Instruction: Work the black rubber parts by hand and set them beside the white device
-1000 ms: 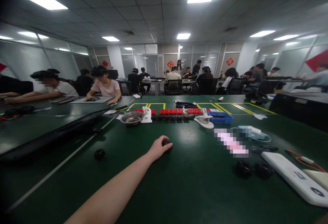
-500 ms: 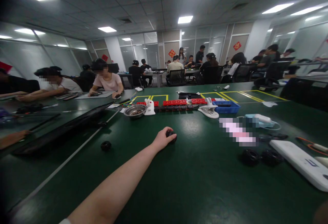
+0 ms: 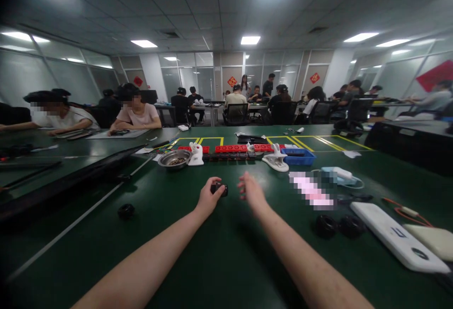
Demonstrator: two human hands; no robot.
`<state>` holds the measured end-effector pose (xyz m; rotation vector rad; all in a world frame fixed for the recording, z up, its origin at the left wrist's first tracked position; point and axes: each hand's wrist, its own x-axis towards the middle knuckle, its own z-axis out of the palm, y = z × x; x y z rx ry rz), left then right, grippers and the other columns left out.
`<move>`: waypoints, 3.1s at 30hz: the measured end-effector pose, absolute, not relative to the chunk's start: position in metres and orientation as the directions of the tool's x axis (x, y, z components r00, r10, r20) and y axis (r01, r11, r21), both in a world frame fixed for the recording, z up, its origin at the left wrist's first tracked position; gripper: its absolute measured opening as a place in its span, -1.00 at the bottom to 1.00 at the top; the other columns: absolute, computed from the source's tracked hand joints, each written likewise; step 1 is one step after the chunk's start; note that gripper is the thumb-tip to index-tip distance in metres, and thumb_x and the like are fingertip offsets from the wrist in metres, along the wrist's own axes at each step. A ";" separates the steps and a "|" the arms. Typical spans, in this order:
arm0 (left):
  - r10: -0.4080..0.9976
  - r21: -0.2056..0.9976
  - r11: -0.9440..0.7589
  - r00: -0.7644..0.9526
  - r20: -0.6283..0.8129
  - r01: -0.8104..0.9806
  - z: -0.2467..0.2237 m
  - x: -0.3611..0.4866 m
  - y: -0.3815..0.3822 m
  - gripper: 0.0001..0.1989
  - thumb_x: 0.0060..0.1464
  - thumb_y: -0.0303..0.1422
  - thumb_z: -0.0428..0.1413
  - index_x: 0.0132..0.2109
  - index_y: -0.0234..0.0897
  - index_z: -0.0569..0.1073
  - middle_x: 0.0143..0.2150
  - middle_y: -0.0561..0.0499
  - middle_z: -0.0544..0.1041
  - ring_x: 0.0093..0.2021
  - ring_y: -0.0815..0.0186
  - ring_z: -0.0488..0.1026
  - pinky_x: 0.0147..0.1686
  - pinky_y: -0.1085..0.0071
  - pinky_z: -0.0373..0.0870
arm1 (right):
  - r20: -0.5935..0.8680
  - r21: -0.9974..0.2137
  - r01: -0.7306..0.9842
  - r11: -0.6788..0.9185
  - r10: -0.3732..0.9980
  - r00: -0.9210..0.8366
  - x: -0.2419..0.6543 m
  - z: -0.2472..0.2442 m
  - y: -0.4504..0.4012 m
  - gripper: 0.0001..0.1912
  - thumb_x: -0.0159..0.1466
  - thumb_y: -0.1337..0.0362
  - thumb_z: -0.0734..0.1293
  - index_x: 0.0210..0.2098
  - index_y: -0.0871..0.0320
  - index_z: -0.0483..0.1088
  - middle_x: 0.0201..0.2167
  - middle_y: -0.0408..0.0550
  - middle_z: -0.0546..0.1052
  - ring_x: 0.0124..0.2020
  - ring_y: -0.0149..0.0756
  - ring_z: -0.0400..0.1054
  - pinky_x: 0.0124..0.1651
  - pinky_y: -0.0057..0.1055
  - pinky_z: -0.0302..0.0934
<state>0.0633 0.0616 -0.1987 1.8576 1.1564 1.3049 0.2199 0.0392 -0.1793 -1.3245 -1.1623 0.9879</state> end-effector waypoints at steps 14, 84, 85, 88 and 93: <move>0.939 0.906 -0.340 0.155 0.309 0.253 -0.206 0.068 0.079 -0.65 -0.04 -0.12 -0.04 -0.19 -0.29 0.30 -0.34 -0.01 0.40 -0.32 0.29 0.36 -0.30 0.39 0.28 | 0.236 -0.963 0.139 0.229 0.971 0.039 0.191 -0.219 0.048 -0.77 0.07 0.21 0.21 -0.29 0.19 0.18 -0.48 -0.13 0.35 -0.50 -0.40 0.27 -0.37 -0.40 0.23; 0.946 0.615 -0.323 0.256 0.197 0.719 -0.218 0.057 0.089 -0.66 0.08 -0.29 -0.22 -0.10 -0.20 0.37 0.06 -0.11 0.27 0.13 0.12 0.03 0.08 -0.01 -0.31 | 0.419 -0.664 0.620 0.418 0.895 -0.155 0.204 -0.215 0.039 -0.59 0.17 0.30 0.16 0.03 0.20 0.16 -0.04 0.03 0.30 -0.04 -0.24 0.17 0.00 -0.25 0.08; 0.938 0.584 -0.345 0.287 0.193 0.735 -0.218 0.056 0.088 -0.68 0.06 -0.32 -0.17 -0.09 -0.17 0.37 0.08 -0.10 0.25 0.15 0.12 0.01 0.08 -0.02 -0.33 | 0.410 -0.669 0.616 0.416 0.898 -0.161 0.203 -0.215 0.039 -0.60 0.18 0.29 0.16 0.01 0.22 0.18 -0.06 0.04 0.31 -0.05 -0.24 0.18 0.00 -0.25 0.08; 0.919 0.517 -0.393 0.348 0.185 0.761 -0.217 0.054 0.084 -0.67 0.04 -0.36 -0.15 -0.06 -0.12 0.36 0.11 -0.09 0.22 0.15 0.12 0.00 0.08 -0.02 -0.29 | 0.407 -0.675 0.605 0.422 0.897 -0.172 0.200 -0.212 0.036 -0.64 0.17 0.27 0.17 -0.03 0.22 0.20 -0.12 0.04 0.35 -0.11 -0.25 0.23 -0.04 -0.28 0.11; 0.918 0.520 -0.395 0.344 0.195 0.757 -0.210 0.050 0.083 -0.67 0.07 -0.31 -0.19 -0.12 -0.15 0.40 0.01 -0.05 0.33 0.07 0.18 0.16 0.05 0.04 -0.07 | 0.361 -0.713 0.587 0.382 0.919 -0.159 0.199 -0.203 0.024 -0.70 0.12 0.25 0.23 -0.15 0.21 0.26 -0.26 -0.02 0.39 -0.25 -0.30 0.28 -0.17 -0.36 0.18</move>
